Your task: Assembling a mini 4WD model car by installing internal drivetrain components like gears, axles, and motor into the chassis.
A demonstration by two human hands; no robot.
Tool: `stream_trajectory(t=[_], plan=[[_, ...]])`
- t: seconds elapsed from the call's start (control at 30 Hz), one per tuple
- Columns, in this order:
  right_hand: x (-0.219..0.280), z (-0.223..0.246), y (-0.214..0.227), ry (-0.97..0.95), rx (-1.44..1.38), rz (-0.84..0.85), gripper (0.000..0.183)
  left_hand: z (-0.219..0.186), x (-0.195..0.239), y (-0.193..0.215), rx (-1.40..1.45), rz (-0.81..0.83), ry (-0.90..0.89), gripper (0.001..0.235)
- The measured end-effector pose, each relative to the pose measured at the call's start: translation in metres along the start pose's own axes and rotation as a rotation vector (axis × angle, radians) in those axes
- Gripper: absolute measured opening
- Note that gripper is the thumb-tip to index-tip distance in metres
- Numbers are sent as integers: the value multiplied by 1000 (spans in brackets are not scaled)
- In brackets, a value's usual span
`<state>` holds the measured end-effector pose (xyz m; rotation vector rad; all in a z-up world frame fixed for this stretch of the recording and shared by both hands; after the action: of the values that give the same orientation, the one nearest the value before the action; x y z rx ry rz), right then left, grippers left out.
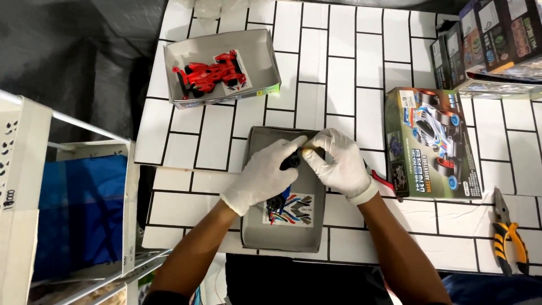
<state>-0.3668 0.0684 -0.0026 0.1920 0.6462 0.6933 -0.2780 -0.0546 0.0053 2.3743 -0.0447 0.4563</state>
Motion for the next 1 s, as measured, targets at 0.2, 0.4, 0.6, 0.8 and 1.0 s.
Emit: stream_trajectory(t=[0.2,0.4,0.6,0.8,1.0], plan=[[-2,4,-8,-40,-16,-16,9,-4,2,3,-3,-27,24,39],[-4,4,3,-60,77,27,6,18,-10,-4,35,-162,-77,70],[0,7,2,-31,21,-6,7,18,8,31,321,-629,-305,70],[10,16,-28,154,53,218,16,36,15,47,542,-817,-309,68],[6,33,-41,137,119,338,17,49,16,48,557,-910,-291,63]])
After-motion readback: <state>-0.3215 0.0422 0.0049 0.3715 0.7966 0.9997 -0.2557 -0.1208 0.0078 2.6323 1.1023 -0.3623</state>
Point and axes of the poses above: each hand's wrist, its own x-axis away from the middle knuckle, its own y-axis out of the back of the hand, z = x × y, the point moved 8 cm from there along -x, towards the middle knuckle, and after that the axes turned 14 degrees about -x, right-handed, at the moved point
